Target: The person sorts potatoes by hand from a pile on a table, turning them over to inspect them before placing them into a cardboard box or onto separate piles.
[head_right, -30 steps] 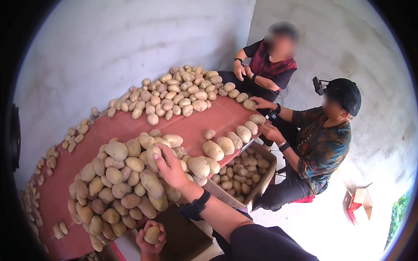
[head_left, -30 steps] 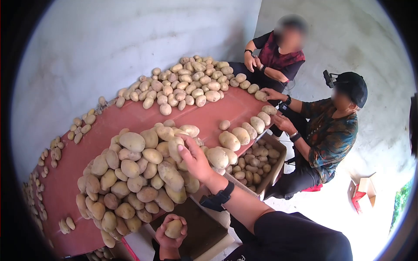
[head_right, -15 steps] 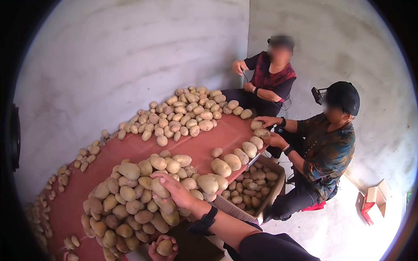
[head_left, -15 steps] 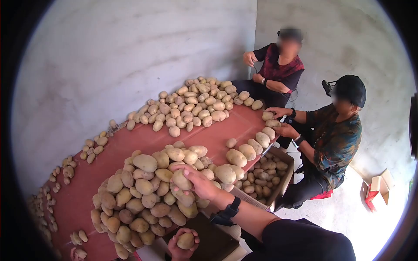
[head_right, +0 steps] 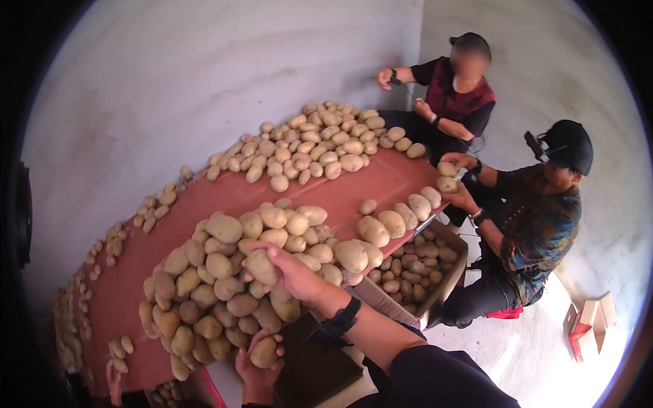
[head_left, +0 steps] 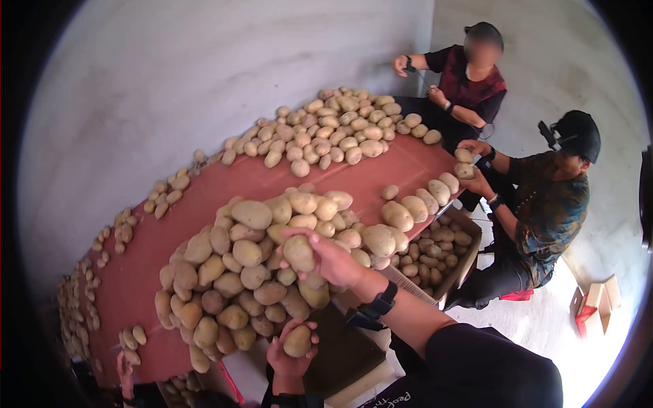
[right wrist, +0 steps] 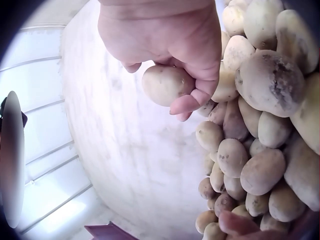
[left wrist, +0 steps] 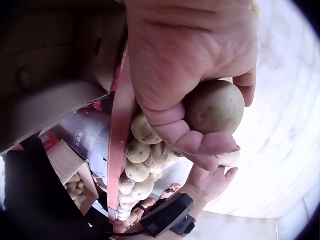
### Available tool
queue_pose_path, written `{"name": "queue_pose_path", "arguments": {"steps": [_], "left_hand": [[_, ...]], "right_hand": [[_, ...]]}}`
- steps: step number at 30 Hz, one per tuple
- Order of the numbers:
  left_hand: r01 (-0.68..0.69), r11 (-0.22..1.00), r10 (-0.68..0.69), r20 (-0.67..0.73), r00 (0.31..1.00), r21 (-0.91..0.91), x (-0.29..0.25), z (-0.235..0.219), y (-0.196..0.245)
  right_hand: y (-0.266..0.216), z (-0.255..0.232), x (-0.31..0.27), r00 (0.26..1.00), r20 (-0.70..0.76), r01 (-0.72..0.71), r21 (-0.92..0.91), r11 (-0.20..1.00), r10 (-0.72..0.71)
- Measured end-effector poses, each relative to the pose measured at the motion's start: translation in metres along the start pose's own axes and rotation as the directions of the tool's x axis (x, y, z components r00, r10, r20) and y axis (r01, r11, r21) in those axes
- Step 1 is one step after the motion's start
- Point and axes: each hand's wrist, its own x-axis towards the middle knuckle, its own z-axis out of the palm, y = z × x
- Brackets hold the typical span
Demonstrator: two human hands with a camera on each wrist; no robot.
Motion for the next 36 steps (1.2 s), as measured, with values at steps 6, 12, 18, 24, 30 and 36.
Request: {"name": "queue_pose_path", "arguments": {"steps": [6, 12, 18, 24, 30, 36], "left_hand": [[-0.080, 0.997, 0.079, -0.044, 0.996, -0.018, -0.006, 0.002, 0.018], [-0.083, 0.995, 0.089, -0.112, 0.990, 0.060, -0.012, 0.003, 0.035], [0.439, 0.776, -0.150, -0.543, 0.826, 0.454, -0.022, -0.019, 0.032], [0.507, 0.206, -0.285, -0.444, 0.850, 0.837, -0.024, -0.034, 0.004], [0.460, 0.090, -0.339, -0.408, 0.848, 0.883, -0.019, -0.036, -0.020], [0.499, 0.676, -0.301, -0.416, 0.858, 0.542, -0.008, -0.030, -0.018]], "right_hand": [[0.006, 0.008, 0.005, 0.997, 0.075, -0.014, 0.033, 0.999, 0.012], [0.009, 0.025, -0.004, 0.974, 0.164, -0.109, -0.277, 0.955, 0.159], [0.014, 0.027, -0.010, 0.893, 0.236, -0.300, -0.321, 0.898, 0.382], [0.012, 0.033, -0.003, 0.822, 0.268, -0.370, -0.418, 0.829, 0.502], [0.010, 0.023, -0.005, 0.766, 0.297, -0.367, -0.526, 0.767, 0.570], [0.012, 0.027, -0.004, 0.738, 0.345, -0.206, -0.703, 0.681, 0.580]]}}
